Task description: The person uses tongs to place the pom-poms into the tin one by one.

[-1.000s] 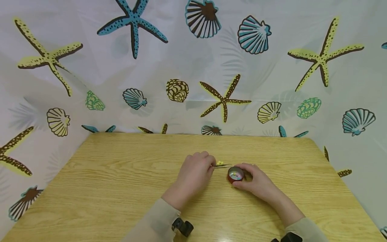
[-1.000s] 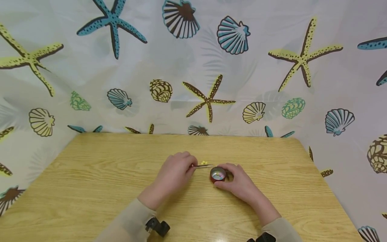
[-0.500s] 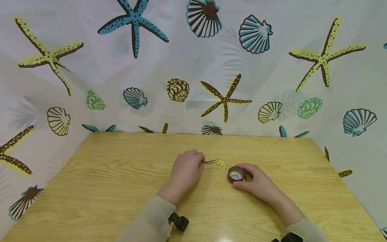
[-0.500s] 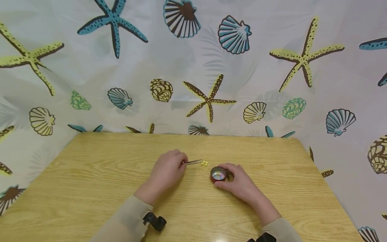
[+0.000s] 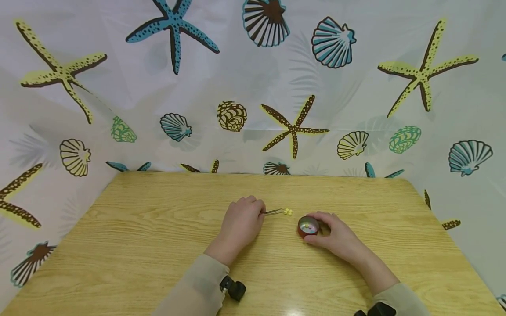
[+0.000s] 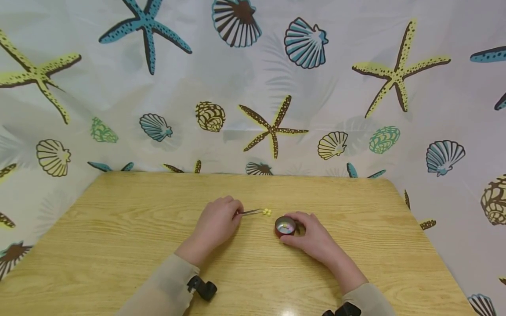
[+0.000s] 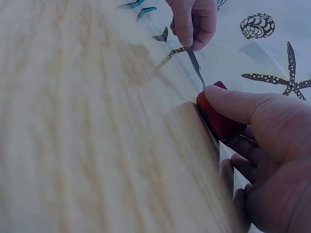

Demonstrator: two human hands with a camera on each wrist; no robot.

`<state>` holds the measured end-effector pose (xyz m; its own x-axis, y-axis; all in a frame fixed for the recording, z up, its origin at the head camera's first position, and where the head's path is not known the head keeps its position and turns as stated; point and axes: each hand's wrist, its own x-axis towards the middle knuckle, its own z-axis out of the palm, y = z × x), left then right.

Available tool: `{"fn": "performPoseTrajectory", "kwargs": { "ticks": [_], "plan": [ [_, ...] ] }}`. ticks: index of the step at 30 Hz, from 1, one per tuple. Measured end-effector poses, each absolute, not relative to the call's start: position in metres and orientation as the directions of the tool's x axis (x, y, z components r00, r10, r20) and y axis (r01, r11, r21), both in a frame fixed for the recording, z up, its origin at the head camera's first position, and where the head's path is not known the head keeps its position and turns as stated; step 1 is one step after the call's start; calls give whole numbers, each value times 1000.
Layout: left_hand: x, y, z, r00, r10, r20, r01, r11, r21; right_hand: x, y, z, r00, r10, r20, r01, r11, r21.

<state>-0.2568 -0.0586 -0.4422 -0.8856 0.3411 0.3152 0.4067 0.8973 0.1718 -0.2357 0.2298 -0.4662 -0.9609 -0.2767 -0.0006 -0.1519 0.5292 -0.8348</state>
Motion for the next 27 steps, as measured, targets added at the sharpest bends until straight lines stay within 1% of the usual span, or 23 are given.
{"fn": "performPoseTrajectory", "kwargs": {
  "ticks": [19, 27],
  "plan": [
    [-259, -58, -447, -886, 330, 325, 398, 901, 171, -233, 229, -464, -962, -274, -6, -145, 531, -835],
    [-260, -61, -445, -899, 307, 312, 380, 901, 209, -234, 230, -465, -960, -281, -2, -154, 531, -833]
  ]
}}
